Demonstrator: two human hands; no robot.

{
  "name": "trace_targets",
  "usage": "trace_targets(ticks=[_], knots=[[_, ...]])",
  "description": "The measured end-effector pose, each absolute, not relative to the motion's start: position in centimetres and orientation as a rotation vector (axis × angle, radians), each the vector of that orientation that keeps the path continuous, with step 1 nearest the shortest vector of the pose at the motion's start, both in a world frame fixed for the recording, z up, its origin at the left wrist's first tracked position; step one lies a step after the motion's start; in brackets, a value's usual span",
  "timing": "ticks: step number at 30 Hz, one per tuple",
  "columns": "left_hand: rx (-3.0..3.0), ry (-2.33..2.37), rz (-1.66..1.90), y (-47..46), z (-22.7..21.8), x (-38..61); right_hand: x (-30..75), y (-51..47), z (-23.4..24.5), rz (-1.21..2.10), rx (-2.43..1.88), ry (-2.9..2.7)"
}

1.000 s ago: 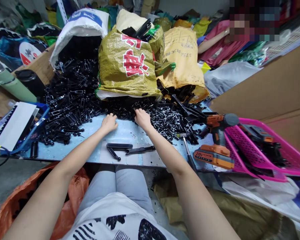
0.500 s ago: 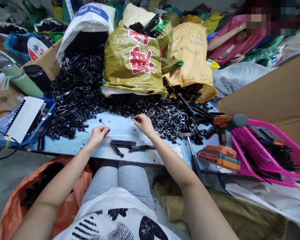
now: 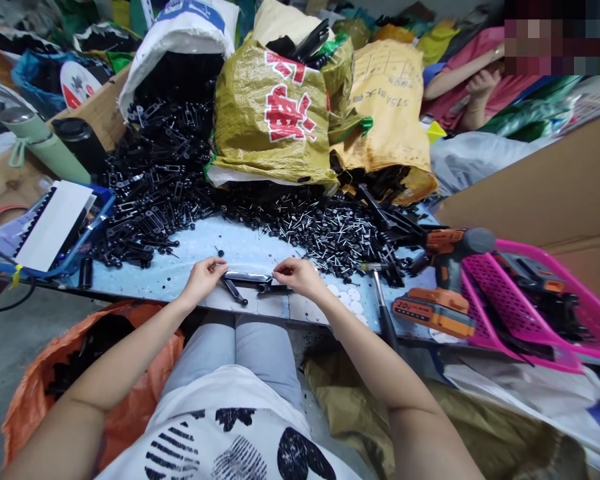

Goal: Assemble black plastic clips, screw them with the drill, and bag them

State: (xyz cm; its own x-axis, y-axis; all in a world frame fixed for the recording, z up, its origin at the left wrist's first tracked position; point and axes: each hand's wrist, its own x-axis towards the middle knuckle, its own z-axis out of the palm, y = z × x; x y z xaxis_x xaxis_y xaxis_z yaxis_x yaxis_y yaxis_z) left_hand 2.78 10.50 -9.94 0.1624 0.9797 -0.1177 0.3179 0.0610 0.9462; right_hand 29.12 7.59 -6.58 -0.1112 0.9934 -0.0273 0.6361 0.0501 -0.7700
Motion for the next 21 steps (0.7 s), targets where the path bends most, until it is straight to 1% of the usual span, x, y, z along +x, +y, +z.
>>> trace_targets(ticks=[6, 10, 14, 16, 18, 21], knots=[[1.57, 1.342, 0.693, 10.9, -9.9, 3.0, 27.9, 7.6, -6.5, 0.587, -1.736, -2.05], [1.678, 1.467, 0.667, 10.2, -9.7, 2.6, 28.2, 6.5, -8.3, 0.398, -1.592, -2.307], [1.8, 1.679, 0.72, 7.6, -9.4, 2.2, 29.4, 4.7, -9.9, 0.27, -1.427, -2.399], [1.898, 1.734, 0.568, 5.9, -9.3, 2.9, 28.9, 4.4, -9.9, 0.24, -1.395, -2.389], [1.974, 1.76, 0.342, 4.6, -9.3, 4.1, 27.1, 5.0, -9.7, 0.252, -1.322, -2.387], [2.017, 1.794, 0.126, 3.7, -9.5, 6.1, 23.5, 6.6, -9.9, 0.378, -1.132, -2.441]])
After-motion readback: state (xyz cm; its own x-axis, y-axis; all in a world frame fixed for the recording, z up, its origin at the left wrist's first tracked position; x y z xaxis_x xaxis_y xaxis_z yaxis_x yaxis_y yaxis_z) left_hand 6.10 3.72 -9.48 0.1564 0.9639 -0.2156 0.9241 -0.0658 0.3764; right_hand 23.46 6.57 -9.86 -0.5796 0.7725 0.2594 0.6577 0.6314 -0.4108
